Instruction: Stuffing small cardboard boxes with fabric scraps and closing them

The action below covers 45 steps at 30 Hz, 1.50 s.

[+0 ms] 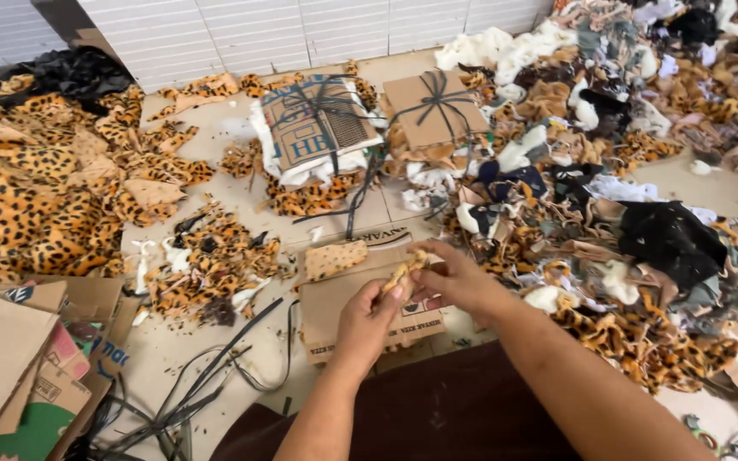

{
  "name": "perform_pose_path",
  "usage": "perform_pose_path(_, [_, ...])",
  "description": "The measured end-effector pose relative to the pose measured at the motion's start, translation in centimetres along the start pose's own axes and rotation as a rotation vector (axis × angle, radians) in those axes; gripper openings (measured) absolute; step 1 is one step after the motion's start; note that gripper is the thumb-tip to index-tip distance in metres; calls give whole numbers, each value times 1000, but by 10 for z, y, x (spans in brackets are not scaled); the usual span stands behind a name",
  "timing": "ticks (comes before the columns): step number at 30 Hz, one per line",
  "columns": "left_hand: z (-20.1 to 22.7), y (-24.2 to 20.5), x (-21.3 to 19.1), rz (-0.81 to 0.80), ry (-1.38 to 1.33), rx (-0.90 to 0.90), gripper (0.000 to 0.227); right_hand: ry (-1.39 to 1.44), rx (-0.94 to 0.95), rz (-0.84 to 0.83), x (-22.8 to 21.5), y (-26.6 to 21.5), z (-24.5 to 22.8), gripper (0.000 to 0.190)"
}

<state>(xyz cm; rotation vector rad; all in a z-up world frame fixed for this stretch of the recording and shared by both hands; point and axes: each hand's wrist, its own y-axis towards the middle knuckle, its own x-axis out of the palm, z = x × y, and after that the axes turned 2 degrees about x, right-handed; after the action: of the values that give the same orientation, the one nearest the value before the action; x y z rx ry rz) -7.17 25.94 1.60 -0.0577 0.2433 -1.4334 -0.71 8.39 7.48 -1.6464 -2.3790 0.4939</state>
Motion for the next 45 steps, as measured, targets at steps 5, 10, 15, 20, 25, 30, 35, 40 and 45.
perform_pose_path(5, [-15, -3, -31, 52, -20, -55, 30, 255, 70, 16, 37, 9, 4, 48])
perform_pose_path(10, [3, -3, -43, -43, 114, -24, 35, 332, 27, 45, 41, 40, 38, 58])
perform_pose_path(15, [20, 10, -55, -77, 397, -127, 35, 331, -56, 337, 4, 77, 75, 22])
perform_pose_path(20, [6, 44, -65, 150, 295, -24, 30, 394, 8, 444, 13, 94, 64, 21])
perform_pose_path(25, [-3, 55, -69, 261, 476, 136, 35, 361, 13, 495, 15, 124, 77, 31])
perform_pose_path(30, [-30, 51, -50, 120, 954, 0, 57, 126, -42, 577, 3, 154, 112, 37])
perform_pose_path(35, [-63, 60, -29, 81, 1103, -108, 77, -39, 74, 596, 31, 128, 63, 35])
perform_pose_path(40, [-94, 69, -22, 106, 1191, -87, 93, -80, 135, 610, 37, 123, 49, 24])
perform_pose_path(45, [-114, 70, -23, 229, 1097, 61, 102, -49, 137, 569, 27, 132, 60, 20])
